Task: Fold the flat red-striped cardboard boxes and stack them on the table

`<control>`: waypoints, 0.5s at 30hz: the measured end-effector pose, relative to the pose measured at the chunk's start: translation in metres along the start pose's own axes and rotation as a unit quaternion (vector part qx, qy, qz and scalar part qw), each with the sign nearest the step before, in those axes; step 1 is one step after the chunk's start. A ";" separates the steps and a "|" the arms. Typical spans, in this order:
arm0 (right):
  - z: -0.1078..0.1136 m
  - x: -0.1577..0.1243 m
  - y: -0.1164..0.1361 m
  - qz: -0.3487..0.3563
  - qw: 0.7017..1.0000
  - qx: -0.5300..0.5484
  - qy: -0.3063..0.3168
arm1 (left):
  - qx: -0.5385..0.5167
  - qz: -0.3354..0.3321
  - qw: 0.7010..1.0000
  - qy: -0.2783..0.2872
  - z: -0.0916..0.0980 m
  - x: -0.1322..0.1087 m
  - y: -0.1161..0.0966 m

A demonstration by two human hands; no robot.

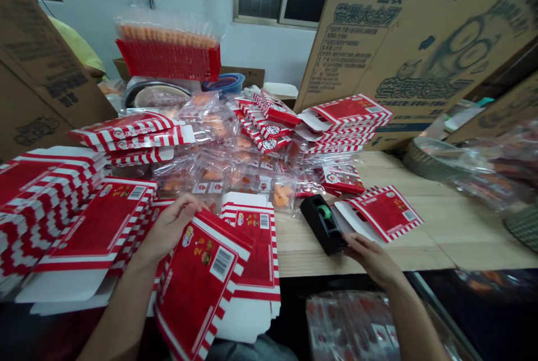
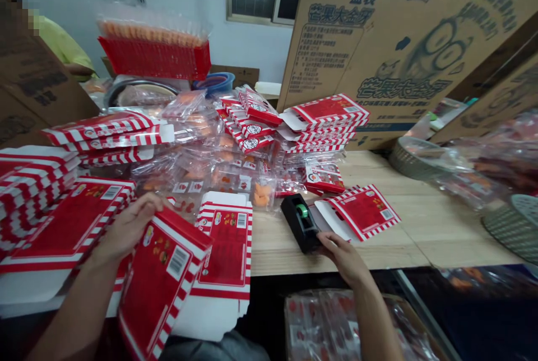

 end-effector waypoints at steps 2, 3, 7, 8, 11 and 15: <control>-0.002 -0.009 -0.009 0.010 1.000 0.012 -0.012 | 0.085 0.014 0.992 0.093 -0.008 0.001 0.000; -0.003 -0.012 -0.014 0.014 1.000 0.010 -0.021 | 0.123 0.015 0.983 0.132 -0.013 0.002 0.000; -0.010 -0.014 -0.034 0.007 0.996 -0.050 -0.076 | 0.181 -0.003 0.963 0.199 -0.033 0.004 -0.005; -0.011 -0.011 -0.037 -0.002 0.993 -0.073 -0.091 | 0.189 -0.010 0.959 0.212 -0.038 0.004 -0.007; -0.009 -0.007 -0.030 -0.030 0.984 -0.134 -0.115 | 0.215 -0.029 0.946 0.242 -0.051 0.004 -0.016; -0.014 -0.030 0.023 -0.021 0.988 -0.151 -0.039 | 0.249 -0.035 0.925 0.284 -0.064 0.002 -0.024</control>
Point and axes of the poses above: each hand's wrist, its own x-axis towards the middle knuckle, its own z-axis out of the back of the hand, y = z × x, the point moved 1 cm from there along x, towards the middle knuckle, and after that the axes turned 6 degrees about z, right-handed, at the moved point
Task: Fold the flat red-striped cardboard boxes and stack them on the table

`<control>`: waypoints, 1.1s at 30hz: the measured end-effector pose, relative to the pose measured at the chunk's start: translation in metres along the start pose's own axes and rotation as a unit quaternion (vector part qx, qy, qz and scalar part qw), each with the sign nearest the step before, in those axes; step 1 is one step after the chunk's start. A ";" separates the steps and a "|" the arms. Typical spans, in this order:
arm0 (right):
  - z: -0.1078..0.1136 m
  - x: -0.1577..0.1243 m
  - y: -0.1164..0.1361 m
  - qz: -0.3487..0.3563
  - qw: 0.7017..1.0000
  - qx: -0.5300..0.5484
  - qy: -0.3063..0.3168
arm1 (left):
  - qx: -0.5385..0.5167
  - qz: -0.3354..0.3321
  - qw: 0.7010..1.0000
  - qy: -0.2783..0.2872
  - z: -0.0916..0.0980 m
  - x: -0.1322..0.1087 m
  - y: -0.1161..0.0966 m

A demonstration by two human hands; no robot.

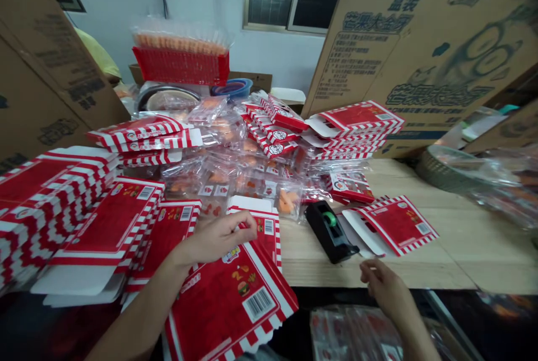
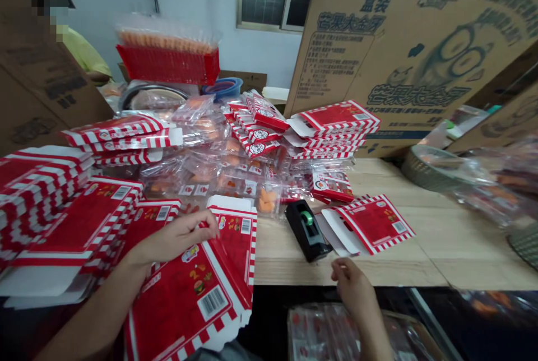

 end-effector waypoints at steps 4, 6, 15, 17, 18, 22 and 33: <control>-0.012 -0.052 0.089 0.180 0.943 0.010 0.280 | 0.017 -0.022 0.996 0.085 -0.013 0.007 -0.011; -0.029 -0.070 0.125 0.222 0.885 -0.002 0.409 | 0.018 -0.036 0.992 0.116 -0.019 0.008 -0.015; -0.068 -0.063 0.128 0.190 0.877 0.027 0.441 | -0.013 -0.082 0.985 0.149 -0.024 -0.004 -0.014; -0.078 -0.066 0.124 0.157 0.834 0.138 0.510 | -0.024 -0.098 0.981 0.164 -0.028 -0.008 -0.016; -0.085 -0.067 0.122 0.145 0.817 0.185 0.527 | -0.023 -0.102 0.982 0.157 -0.028 -0.010 -0.016; -0.122 -0.068 0.113 0.124 0.856 0.241 0.440 | 0.029 -0.064 0.997 0.011 -0.001 -0.013 -0.005; -0.149 -0.019 0.046 0.090 0.989 0.093 0.072 | 0.281 0.062 0.878 -0.382 0.100 0.002 0.077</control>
Point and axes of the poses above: each hand's wrist, its own x-axis towards the middle knuckle, its own z-axis out of the back of the hand, y = z × x, the point moved 1 cm from there along x, towards the middle knuckle, and after that the axes turned 6 degrees about z, right-handed, at the moved point
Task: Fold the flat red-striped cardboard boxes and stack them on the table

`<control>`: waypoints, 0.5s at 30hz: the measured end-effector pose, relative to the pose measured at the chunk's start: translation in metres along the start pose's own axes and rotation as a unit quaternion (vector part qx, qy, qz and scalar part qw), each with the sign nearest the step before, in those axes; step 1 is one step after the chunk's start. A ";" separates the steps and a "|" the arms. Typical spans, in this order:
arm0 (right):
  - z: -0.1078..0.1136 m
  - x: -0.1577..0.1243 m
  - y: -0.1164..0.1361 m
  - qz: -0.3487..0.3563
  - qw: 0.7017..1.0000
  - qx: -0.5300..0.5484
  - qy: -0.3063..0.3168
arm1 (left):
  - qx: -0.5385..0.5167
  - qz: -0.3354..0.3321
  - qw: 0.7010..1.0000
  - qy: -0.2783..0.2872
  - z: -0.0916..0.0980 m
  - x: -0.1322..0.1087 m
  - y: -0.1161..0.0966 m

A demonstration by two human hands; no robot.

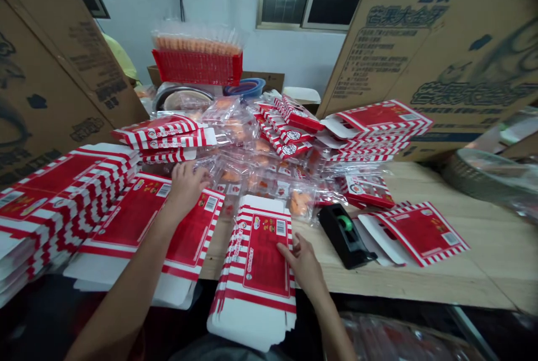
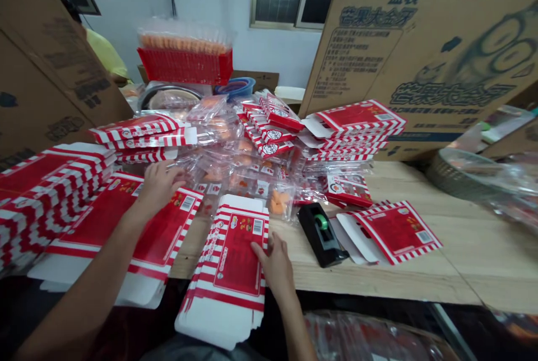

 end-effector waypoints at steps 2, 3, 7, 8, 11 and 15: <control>0.001 0.000 -0.007 0.002 1.000 0.003 0.011 | 0.017 -0.027 0.999 0.026 -0.008 -0.014 -0.005; 0.003 -0.001 -0.008 0.005 1.000 0.007 0.012 | 0.023 -0.035 0.998 0.036 -0.010 -0.022 -0.009; 0.023 -0.019 0.006 0.011 0.999 0.024 -0.026 | 0.024 -0.052 0.996 0.061 -0.010 -0.048 -0.039; 0.029 -0.025 0.013 0.015 0.999 0.037 -0.025 | 0.012 -0.069 0.994 0.079 -0.011 -0.054 -0.053; 0.040 -0.042 0.039 0.016 0.989 0.135 0.051 | -0.077 -0.143 0.973 0.164 -0.018 -0.066 -0.101; 0.036 -0.056 0.056 0.040 0.972 0.196 0.125 | -0.115 -0.089 0.965 0.220 -0.032 -0.068 -0.137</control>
Point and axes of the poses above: each hand's wrist, its own x-axis towards the middle knuckle, its own z-axis out of the back of the hand, y = z × x, the point moved 1 cm from there along x, towards the middle knuckle, and after that the axes turned 6 degrees about z, right-handed, at the moved point
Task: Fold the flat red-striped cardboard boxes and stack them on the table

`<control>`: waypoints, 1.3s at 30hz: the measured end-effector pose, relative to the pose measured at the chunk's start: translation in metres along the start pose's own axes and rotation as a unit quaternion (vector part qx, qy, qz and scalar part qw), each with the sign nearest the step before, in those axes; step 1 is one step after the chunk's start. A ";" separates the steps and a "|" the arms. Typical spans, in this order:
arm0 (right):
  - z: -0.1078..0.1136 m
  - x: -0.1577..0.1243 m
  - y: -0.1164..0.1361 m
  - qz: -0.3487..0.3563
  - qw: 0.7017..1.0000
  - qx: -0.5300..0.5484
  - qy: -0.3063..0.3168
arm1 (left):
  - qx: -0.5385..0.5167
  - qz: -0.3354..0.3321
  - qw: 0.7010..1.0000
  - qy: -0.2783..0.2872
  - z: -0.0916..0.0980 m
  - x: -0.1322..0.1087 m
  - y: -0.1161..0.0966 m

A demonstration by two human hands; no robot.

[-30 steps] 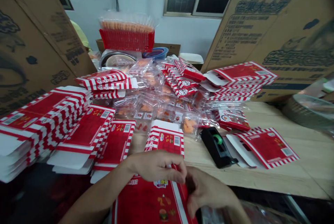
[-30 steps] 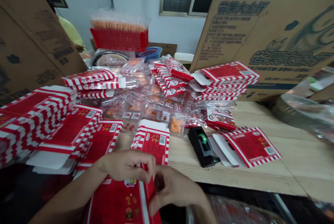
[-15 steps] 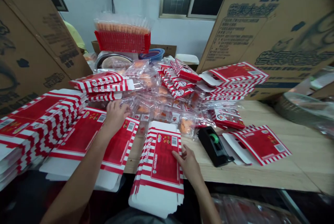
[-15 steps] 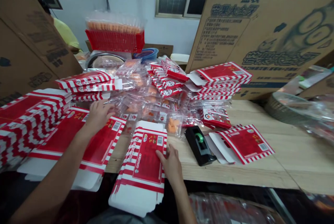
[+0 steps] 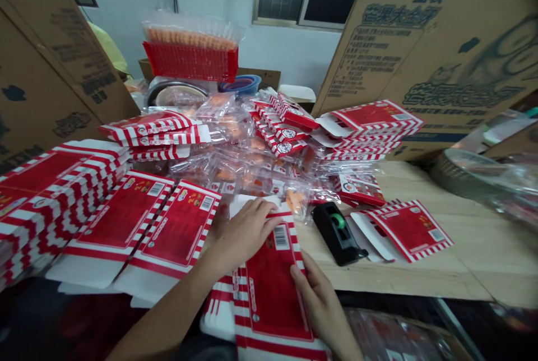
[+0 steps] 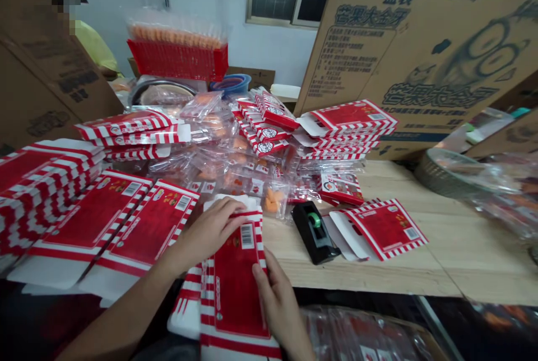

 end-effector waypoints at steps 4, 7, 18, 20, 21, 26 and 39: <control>-0.016 -0.010 -0.016 0.007 0.994 -0.106 0.008 | 0.012 0.063 0.996 0.058 -0.001 0.007 0.006; -0.030 -0.019 -0.026 0.006 0.987 -0.161 0.001 | 0.033 0.099 0.991 0.087 0.001 0.008 0.010; -0.047 -0.013 0.006 -0.075 0.980 0.157 0.098 | -0.002 0.075 0.980 0.186 0.014 -0.002 0.000; -0.041 -0.010 0.007 -0.078 0.980 0.161 0.090 | -0.005 0.051 0.992 0.115 0.011 -0.008 -0.004; -0.037 -0.009 0.007 -0.083 0.981 0.157 0.077 | -0.015 0.038 0.998 0.045 0.008 -0.012 -0.004; -0.016 -0.008 0.004 -0.091 0.972 0.214 -0.044 | -0.256 0.081 0.955 -0.125 -0.022 -0.037 0.013; -0.001 -0.004 -0.004 0.109 0.965 -0.053 -0.232 | -0.429 0.101 0.897 0.042 -0.034 -0.060 0.037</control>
Point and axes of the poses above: each hand's wrist, its own x-axis towards the middle knuckle, its own z-axis out of the back of the hand, y = z × x, the point moved 1 cm from there along x, towards the middle knuckle, and after that the axes turned 6 degrees about z, right-handed, at the moved point
